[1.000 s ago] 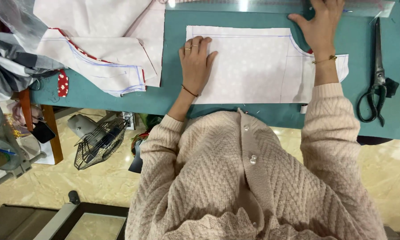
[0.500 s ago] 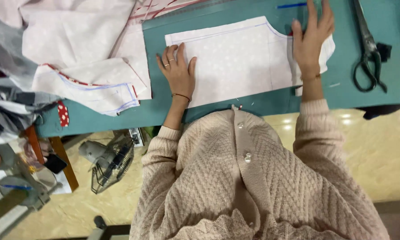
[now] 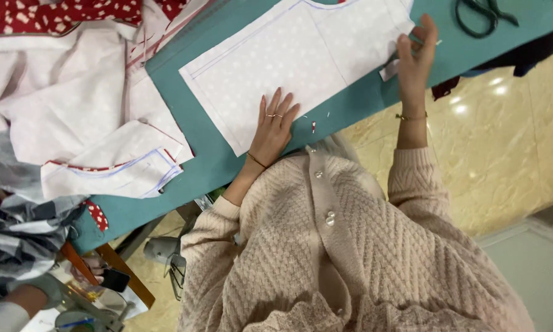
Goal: Tracing patterns onto fabric and cutting out garment pieces using shears and a ruler
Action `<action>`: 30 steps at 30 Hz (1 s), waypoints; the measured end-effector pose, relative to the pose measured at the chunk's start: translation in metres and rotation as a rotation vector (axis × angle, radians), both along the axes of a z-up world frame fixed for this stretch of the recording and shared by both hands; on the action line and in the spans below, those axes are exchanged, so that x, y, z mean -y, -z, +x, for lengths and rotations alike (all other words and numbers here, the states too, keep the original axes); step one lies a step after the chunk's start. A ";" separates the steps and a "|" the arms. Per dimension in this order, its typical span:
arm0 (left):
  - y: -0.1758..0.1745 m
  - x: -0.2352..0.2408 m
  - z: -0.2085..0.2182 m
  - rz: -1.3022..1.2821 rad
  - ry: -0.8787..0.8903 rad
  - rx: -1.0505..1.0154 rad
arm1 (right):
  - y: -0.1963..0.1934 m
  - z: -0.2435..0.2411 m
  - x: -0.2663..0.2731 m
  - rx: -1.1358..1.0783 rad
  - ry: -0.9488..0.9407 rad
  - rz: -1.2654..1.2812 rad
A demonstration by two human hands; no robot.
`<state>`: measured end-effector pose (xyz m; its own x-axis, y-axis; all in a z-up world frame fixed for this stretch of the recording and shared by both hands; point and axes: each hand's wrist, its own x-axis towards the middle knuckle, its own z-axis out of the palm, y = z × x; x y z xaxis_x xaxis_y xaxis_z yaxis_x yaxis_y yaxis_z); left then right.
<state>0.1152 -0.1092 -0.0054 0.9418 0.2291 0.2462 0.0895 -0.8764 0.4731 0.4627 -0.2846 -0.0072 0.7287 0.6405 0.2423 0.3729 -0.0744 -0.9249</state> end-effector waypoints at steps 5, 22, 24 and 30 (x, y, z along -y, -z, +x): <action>-0.005 0.002 -0.001 0.023 -0.032 0.051 | -0.018 -0.011 -0.029 0.029 -0.040 0.032; -0.006 -0.011 0.010 0.232 -0.144 0.087 | -0.055 -0.070 -0.102 0.270 -0.201 -0.087; -0.009 -0.011 0.010 0.226 -0.147 0.098 | -0.077 -0.087 -0.101 0.313 -0.284 -0.096; -0.018 -0.008 0.014 0.207 -0.180 0.036 | -0.076 -0.118 -0.082 0.671 -0.538 -0.560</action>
<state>0.1293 -0.1014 0.0124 0.8802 0.3334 0.3378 0.2391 -0.9263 0.2912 0.3448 -0.2026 0.0684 0.1366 0.9888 0.0600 0.9119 -0.1018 -0.3977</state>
